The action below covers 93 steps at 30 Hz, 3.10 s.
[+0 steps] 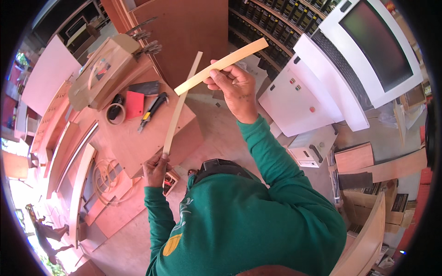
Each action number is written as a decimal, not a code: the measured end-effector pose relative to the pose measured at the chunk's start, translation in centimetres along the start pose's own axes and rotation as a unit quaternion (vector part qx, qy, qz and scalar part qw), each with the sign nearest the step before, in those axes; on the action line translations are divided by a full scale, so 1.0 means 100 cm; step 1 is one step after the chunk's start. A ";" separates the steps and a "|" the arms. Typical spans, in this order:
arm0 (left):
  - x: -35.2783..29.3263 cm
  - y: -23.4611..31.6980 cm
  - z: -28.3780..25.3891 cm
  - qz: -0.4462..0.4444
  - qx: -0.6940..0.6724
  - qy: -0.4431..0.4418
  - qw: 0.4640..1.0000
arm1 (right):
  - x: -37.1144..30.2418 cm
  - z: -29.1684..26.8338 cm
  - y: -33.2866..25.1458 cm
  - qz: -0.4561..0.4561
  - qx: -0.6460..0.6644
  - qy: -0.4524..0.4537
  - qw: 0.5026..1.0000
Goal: The person assembles a large wooden panel by placing thin wooden strips along its seams and edges. They use a utility knife to trim the strips and a pencil to mark alignment points. The person repeatedly positions and adjusts the strips to fit the panel's contours.
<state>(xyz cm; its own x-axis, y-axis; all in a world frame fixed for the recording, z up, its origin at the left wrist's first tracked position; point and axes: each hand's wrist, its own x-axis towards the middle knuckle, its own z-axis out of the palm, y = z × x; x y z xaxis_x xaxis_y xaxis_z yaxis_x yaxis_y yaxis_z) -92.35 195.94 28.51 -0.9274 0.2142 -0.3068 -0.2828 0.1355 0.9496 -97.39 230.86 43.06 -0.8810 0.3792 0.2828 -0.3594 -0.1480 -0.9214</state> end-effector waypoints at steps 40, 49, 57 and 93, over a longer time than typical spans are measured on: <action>-0.010 0.010 0.015 -0.034 0.002 0.039 0.999 | -0.033 -0.076 0.058 0.164 0.207 -0.026 0.964; -0.007 0.006 0.005 -0.042 -0.009 0.022 0.999 | -0.061 -0.034 0.071 0.220 0.118 -0.083 0.965; -0.007 0.026 0.040 -0.036 -0.111 0.034 0.993 | -0.092 -0.017 0.108 0.349 0.221 -0.031 0.910; 0.017 -0.022 0.040 -0.035 -0.086 0.054 0.994 | -0.113 -0.034 0.092 0.300 -0.034 -0.133 0.944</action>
<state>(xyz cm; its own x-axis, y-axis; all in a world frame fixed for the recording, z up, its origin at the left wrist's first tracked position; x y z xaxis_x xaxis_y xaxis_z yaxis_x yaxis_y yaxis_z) -92.31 199.90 25.62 -0.9223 0.1037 -0.3724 -0.3765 -0.0224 0.9262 -89.72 228.31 30.51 -0.9693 0.0011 -0.2461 0.2409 -0.2002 -0.9497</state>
